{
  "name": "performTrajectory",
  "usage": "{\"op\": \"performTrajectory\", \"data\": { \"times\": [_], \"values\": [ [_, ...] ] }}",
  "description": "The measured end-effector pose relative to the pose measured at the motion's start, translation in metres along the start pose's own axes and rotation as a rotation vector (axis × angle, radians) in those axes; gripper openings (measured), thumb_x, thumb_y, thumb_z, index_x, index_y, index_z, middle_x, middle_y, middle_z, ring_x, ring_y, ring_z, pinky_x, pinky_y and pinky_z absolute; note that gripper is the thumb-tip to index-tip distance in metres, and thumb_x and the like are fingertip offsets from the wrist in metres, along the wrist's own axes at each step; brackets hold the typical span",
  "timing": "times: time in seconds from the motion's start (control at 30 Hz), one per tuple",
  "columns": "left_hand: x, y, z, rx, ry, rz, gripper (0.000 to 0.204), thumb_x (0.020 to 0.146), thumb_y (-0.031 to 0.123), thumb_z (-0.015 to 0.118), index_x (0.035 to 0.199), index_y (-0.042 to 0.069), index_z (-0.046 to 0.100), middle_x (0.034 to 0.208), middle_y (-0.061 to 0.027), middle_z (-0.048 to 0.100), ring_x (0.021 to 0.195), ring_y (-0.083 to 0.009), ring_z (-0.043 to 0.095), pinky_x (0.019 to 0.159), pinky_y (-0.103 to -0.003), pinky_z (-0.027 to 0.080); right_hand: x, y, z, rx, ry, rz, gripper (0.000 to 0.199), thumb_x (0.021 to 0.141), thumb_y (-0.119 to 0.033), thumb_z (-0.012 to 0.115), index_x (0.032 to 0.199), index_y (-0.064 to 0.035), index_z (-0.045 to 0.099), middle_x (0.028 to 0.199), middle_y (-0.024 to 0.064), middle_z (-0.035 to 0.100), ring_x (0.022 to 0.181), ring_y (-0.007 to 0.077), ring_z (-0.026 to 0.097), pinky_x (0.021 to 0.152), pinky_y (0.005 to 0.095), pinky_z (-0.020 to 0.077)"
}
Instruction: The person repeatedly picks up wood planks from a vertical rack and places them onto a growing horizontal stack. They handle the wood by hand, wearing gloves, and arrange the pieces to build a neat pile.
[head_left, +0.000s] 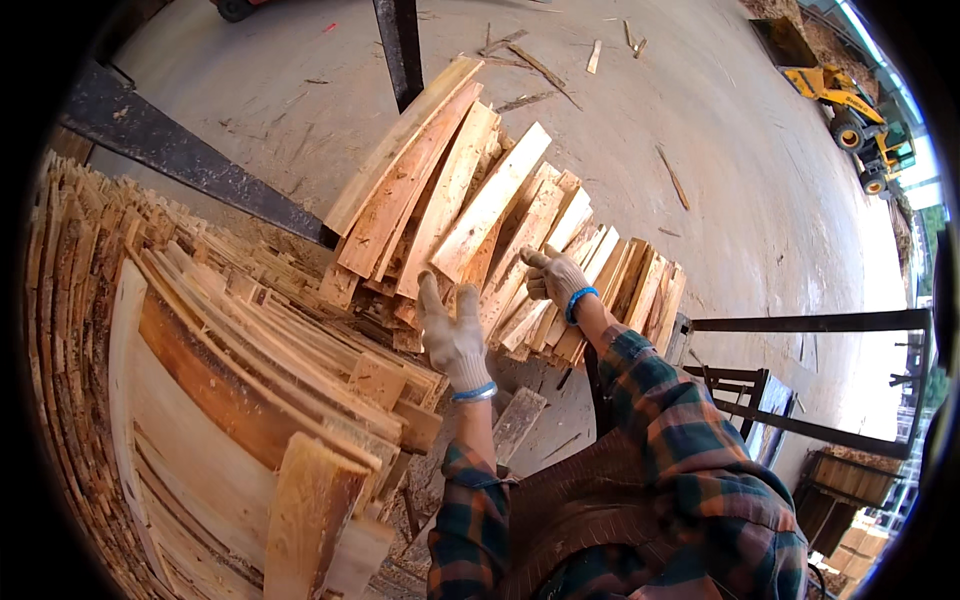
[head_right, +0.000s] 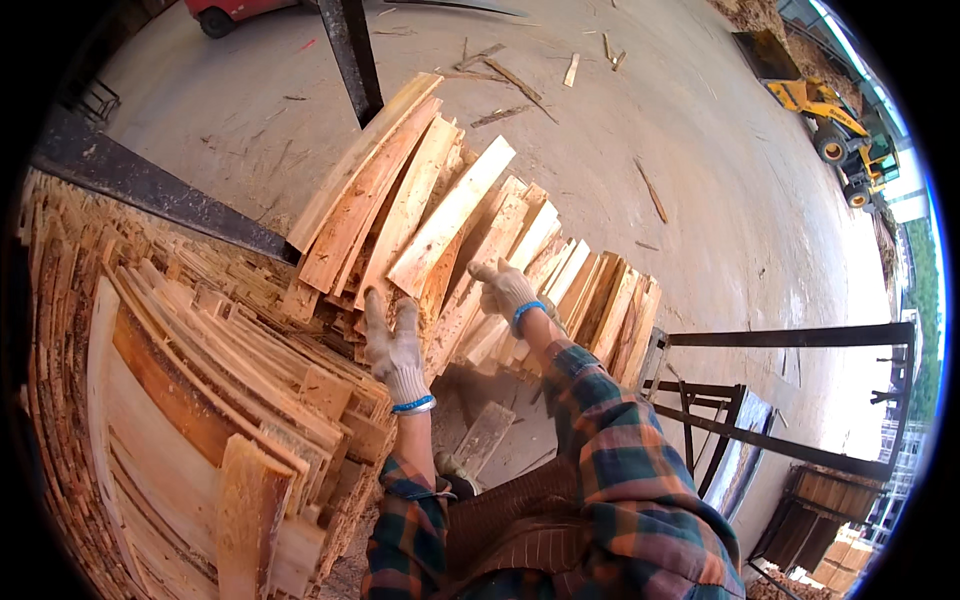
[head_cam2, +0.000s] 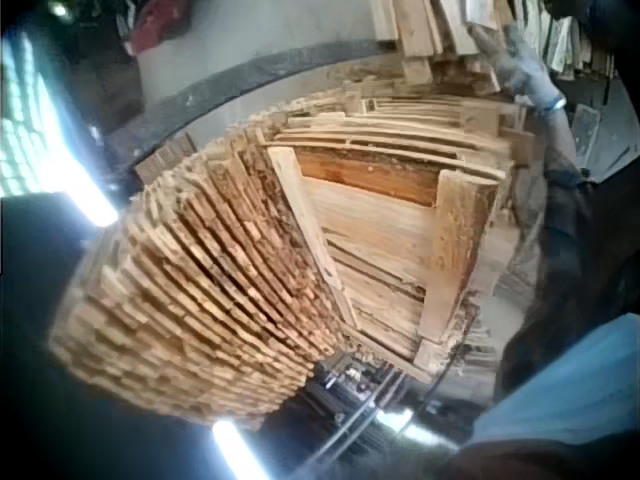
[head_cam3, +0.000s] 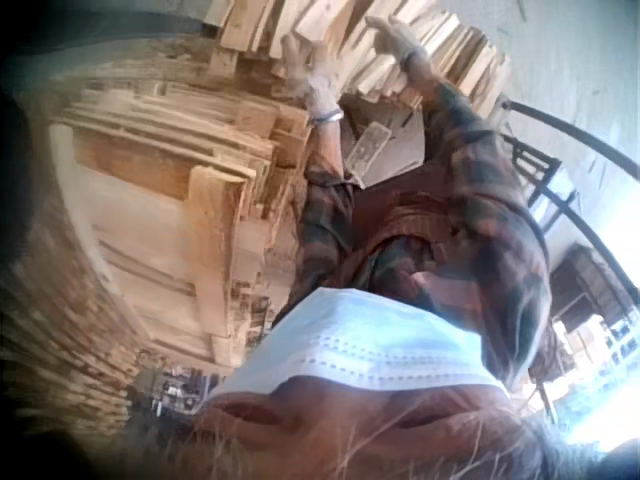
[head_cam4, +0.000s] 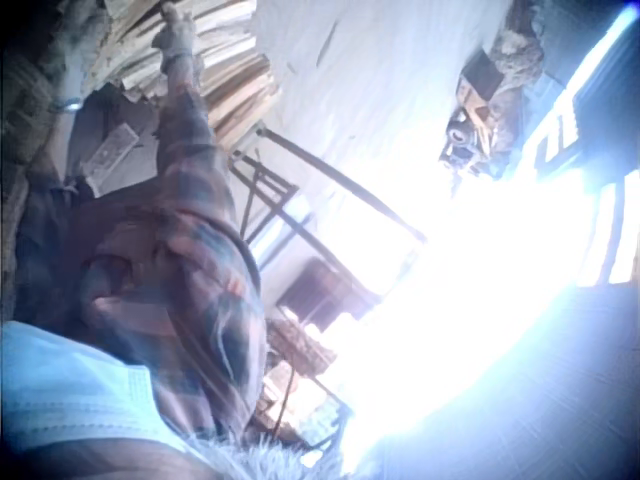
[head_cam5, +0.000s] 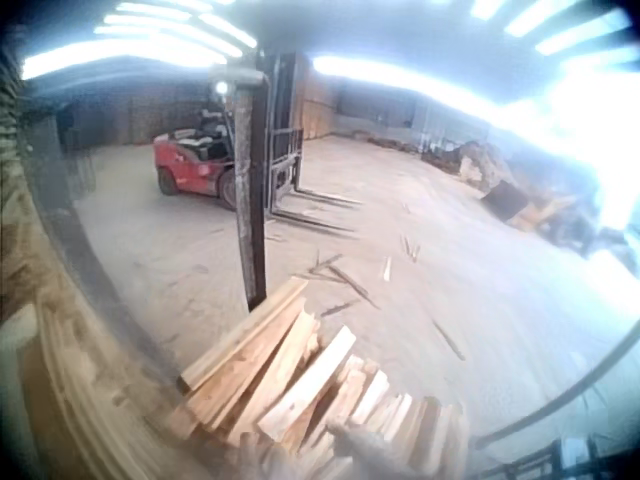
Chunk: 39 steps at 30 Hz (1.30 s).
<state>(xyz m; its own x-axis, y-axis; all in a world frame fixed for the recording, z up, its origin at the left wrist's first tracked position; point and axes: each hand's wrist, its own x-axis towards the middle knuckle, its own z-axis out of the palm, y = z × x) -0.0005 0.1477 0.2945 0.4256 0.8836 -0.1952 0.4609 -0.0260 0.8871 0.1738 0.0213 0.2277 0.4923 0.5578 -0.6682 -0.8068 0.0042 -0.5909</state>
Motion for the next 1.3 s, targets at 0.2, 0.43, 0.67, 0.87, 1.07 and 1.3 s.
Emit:
{"op": "performTrajectory", "data": {
  "times": [0.2, 0.43, 0.67, 0.87, 1.07, 1.3],
  "values": [
    [0.194, 0.024, 0.031, 0.392, 0.162, -0.181, 0.101, 0.078, 0.067, 0.061, 0.154, 0.013, 0.021, 0.156, -0.0179, 0.024, 0.143, -0.0295, 0.029, 0.112, -0.045, 0.039, 0.189, -0.026, 0.029, -1.359, 0.263, -0.139, 0.065, 0.089, -0.052, 0.062, 0.137, -0.0093, 0.049, 0.109, 0.0222, 0.065, 0.097, 0.0387, 0.063, 0.079, 0.0432, 0.0512],
    [0.330, -0.034, -0.001, 0.945, -0.032, 0.117, 0.085, 0.084, 0.072, 0.053, 0.132, 0.003, 0.055, 0.115, -0.0222, 0.067, 0.102, -0.0361, 0.065, 0.090, -0.043, 0.051, 0.214, -0.011, 0.009, -0.276, 0.139, 0.151, 0.057, 0.084, -0.033, 0.076, 0.118, 0.0059, 0.051, 0.095, 0.0100, 0.068, 0.078, 0.0210, 0.065, 0.065, 0.0388, 0.0564],
    [0.245, -0.022, 0.059, 1.141, -0.014, 0.034, 0.071, 0.086, 0.063, 0.061, 0.123, 0.002, 0.063, 0.117, -0.0159, 0.068, 0.104, -0.0237, 0.067, 0.086, -0.031, 0.055, 0.163, -0.029, 0.031, -0.730, 0.067, 0.191, 0.090, 0.088, -0.040, 0.069, 0.145, 0.0022, 0.016, 0.106, 0.0259, 0.066, 0.063, 0.0223, 0.065, 0.046, 0.0287, 0.0525],
    [0.291, -0.031, -0.006, 0.616, 0.394, 0.355, 0.073, 0.086, 0.064, 0.056, 0.133, 0.008, 0.057, 0.120, -0.0231, 0.065, 0.114, -0.0369, 0.061, 0.097, -0.044, 0.049, 0.183, -0.008, 0.073, -0.837, -0.077, 0.061, 0.065, 0.102, -0.031, 0.032, 0.155, -0.0042, 0.006, 0.128, 0.0351, 0.052, 0.100, 0.0413, 0.063, 0.076, 0.0386, 0.0561],
    [0.361, -0.112, -0.042, 0.840, -0.077, -0.218, 0.111, 0.074, 0.092, 0.036, 0.136, 0.001, 0.053, 0.131, -0.0227, 0.059, 0.124, -0.0288, 0.055, 0.102, -0.035, 0.040, 0.217, 0.039, 0.032, 0.299, -0.216, 0.027, 0.063, 0.087, -0.003, 0.059, 0.143, 0.0050, 0.031, 0.117, 0.0221, 0.061, 0.095, 0.0275, 0.064, 0.083, 0.0332, 0.0558],
    [0.290, -0.031, 0.025, 0.993, -0.193, -0.347, 0.096, 0.083, 0.082, 0.037, 0.137, 0.003, 0.053, 0.129, -0.0279, 0.058, 0.126, -0.0409, 0.051, 0.102, -0.038, 0.042, 0.220, 0.026, 0.006, 0.019, -0.245, -0.016, 0.065, 0.095, -0.018, 0.055, 0.144, 0.0093, 0.021, 0.115, 0.0277, 0.059, 0.098, 0.0338, 0.064, 0.090, 0.0379, 0.0536]
  ]
}}
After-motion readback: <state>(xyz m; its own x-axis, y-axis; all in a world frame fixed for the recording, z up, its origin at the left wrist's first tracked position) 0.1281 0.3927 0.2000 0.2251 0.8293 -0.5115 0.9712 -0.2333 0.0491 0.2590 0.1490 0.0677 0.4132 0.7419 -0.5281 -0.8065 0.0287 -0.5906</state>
